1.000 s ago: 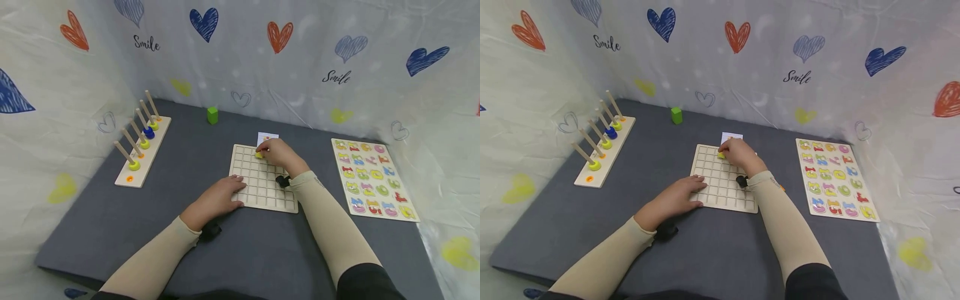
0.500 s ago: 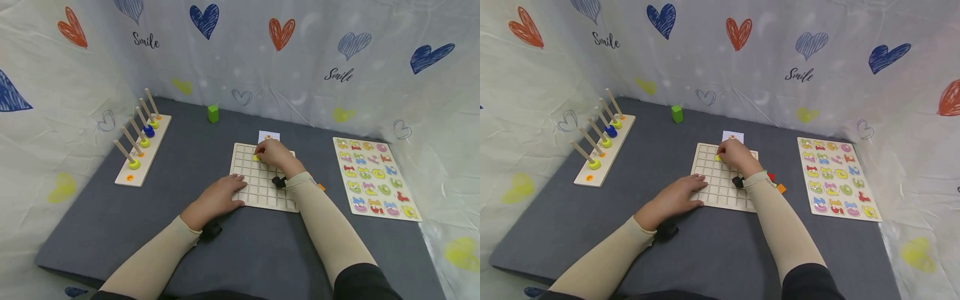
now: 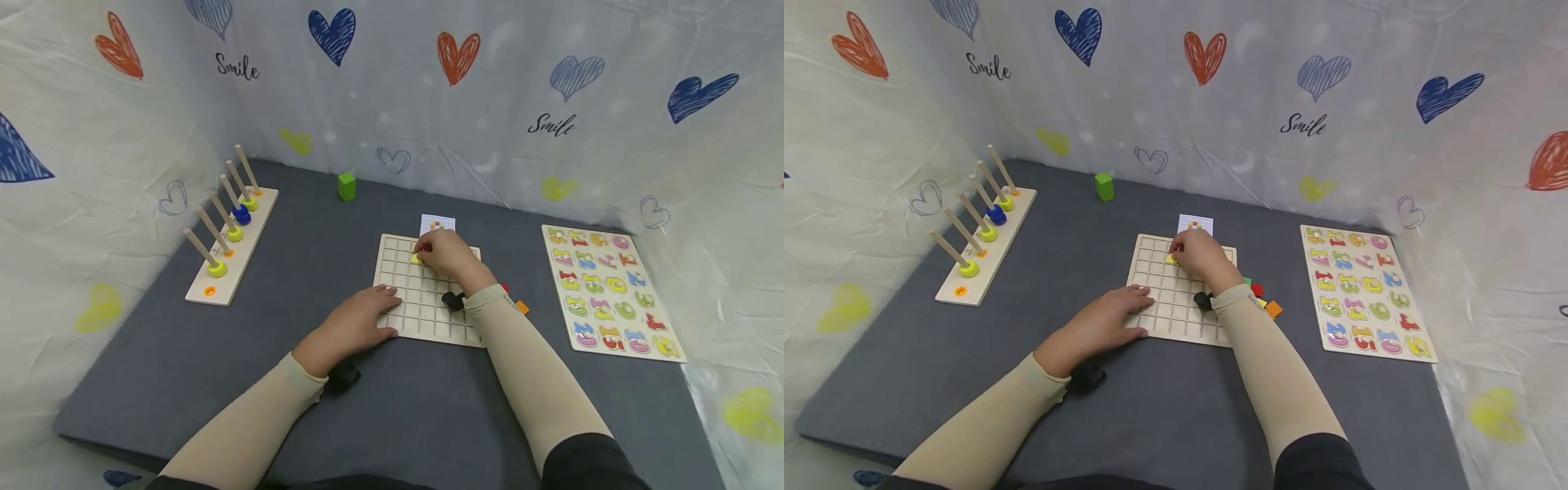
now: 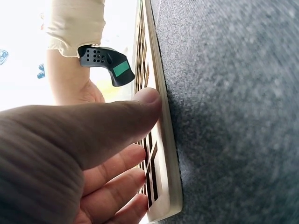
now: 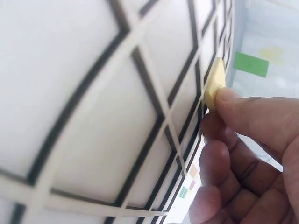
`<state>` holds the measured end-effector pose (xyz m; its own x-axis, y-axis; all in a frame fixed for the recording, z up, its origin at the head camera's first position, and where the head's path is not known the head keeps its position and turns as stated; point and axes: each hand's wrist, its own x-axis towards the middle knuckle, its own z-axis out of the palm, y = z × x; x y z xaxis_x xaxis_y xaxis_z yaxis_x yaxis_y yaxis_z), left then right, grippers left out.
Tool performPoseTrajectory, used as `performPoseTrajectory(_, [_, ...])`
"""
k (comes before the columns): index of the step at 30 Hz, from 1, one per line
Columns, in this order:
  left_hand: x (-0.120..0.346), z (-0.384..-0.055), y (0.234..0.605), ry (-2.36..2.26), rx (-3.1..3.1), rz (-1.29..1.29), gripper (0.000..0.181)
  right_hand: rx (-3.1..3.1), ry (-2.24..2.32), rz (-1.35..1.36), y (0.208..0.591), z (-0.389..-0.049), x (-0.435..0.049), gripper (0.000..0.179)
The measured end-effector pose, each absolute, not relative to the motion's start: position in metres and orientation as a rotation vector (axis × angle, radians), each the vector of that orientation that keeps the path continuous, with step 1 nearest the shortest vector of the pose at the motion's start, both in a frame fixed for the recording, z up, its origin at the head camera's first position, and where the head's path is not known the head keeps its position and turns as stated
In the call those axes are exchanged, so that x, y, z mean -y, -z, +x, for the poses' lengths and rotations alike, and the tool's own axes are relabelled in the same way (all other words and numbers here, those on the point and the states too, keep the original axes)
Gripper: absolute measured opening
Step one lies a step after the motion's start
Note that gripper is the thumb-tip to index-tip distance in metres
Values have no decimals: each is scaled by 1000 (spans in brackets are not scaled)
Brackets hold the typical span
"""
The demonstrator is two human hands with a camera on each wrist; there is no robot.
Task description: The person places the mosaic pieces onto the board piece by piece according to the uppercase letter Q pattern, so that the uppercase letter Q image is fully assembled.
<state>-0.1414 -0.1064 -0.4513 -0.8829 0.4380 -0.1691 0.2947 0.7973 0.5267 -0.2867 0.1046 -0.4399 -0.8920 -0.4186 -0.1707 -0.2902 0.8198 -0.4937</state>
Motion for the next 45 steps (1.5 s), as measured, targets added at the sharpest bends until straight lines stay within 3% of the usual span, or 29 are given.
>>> performPoseTrajectory(11, [104,-141,448,-744,-2686,555,61,-2788,781,-556,425,-283,-121,16])
performPoseTrajectory(20, [109,-139,446,-752,-2686,553,63,-2989,931,-389,369,-260,-207,19])
performPoseTrajectory(28, [107,-142,446,-729,-2696,589,63,-2827,787,-284,401,-236,-263,27])
performPoseTrajectory(35, [105,-141,448,-756,-2685,597,62,-2742,721,-271,431,-226,-273,34])
performPoseTrajectory(45, [107,-142,453,-754,-2699,589,63,-2728,717,-220,434,-207,-286,34])
